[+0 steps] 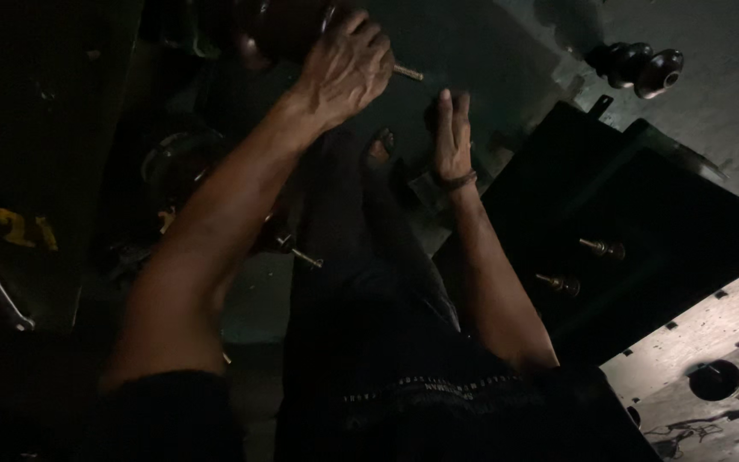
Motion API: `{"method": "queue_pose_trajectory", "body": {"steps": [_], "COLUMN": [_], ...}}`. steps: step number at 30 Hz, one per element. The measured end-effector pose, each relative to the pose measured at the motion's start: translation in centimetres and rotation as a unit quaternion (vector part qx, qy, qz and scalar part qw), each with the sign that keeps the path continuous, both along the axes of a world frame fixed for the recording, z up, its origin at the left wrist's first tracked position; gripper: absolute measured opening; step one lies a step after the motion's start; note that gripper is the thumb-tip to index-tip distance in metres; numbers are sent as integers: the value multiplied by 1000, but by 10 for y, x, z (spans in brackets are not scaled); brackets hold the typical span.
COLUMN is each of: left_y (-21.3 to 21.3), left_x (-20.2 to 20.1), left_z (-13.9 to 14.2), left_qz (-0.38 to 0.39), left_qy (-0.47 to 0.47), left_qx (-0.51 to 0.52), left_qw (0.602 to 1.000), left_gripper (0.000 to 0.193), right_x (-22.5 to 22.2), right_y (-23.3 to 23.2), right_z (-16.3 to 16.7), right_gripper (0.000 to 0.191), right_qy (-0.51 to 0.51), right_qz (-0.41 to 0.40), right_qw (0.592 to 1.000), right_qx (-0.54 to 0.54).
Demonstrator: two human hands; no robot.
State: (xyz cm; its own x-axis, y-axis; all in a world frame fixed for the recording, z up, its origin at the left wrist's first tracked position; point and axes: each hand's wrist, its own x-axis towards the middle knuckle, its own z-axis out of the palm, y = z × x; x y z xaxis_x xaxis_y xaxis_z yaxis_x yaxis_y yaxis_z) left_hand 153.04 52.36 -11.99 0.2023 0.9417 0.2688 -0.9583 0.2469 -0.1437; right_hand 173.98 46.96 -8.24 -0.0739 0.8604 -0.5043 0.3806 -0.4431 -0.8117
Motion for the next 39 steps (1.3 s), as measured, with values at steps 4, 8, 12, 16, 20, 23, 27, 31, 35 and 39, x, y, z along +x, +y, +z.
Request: {"method": "queue_pose_trajectory", "body": {"steps": [4, 8, 12, 16, 20, 23, 27, 31, 35, 39], "left_y": [-13, -19, -16, -15, -13, -18, -47, -76, -58, -34], "left_x": [0, -18, -22, -19, -23, -24, -1, 51, 83, 100], "left_z": [-8, 5, 24, 31, 26, 30, 50, 58, 36, 21], "left_qz": [72, 143, 93, 99, 104, 120, 240, 212, 141, 184], "left_qy": [425, 921, 896, 899, 905, 923, 948, 793, 458, 410], "left_qx": [137, 334, 433, 424, 412, 364, 154, -312, -624, -683], "left_qw": [892, 137, -29, -40, -19, 11, 141, 478, 617, 576], "left_gripper": [19, 24, 19, 23, 21, 20, 19, 27, 46, 27], "right_x": [0, -2, -15, -17, -8, -8, -7, 7, 10, 0], "right_y": [16, 32, 39, 48, 77, 94, 94, 82, 76, 81], "right_z": [-17, -34, -41, -16, 24, 28, 2, -26, -39, -37], "right_gripper": [35, 37, 33, 46, 48, 54, 58, 56, 47, 39], "right_qy": [-34, -127, -111, -116, -117, -96, -50, -39, -43, -64], "right_qz": [67, 239, 245, 289, 301, 347, 325, 300, 399, 420], "right_qw": [994, 937, 944, 913, 944, 931, 942, 948, 910, 894], "right_qx": [74, 220, 188, 265, 58, -55, -60, -96, 106, 139]}}
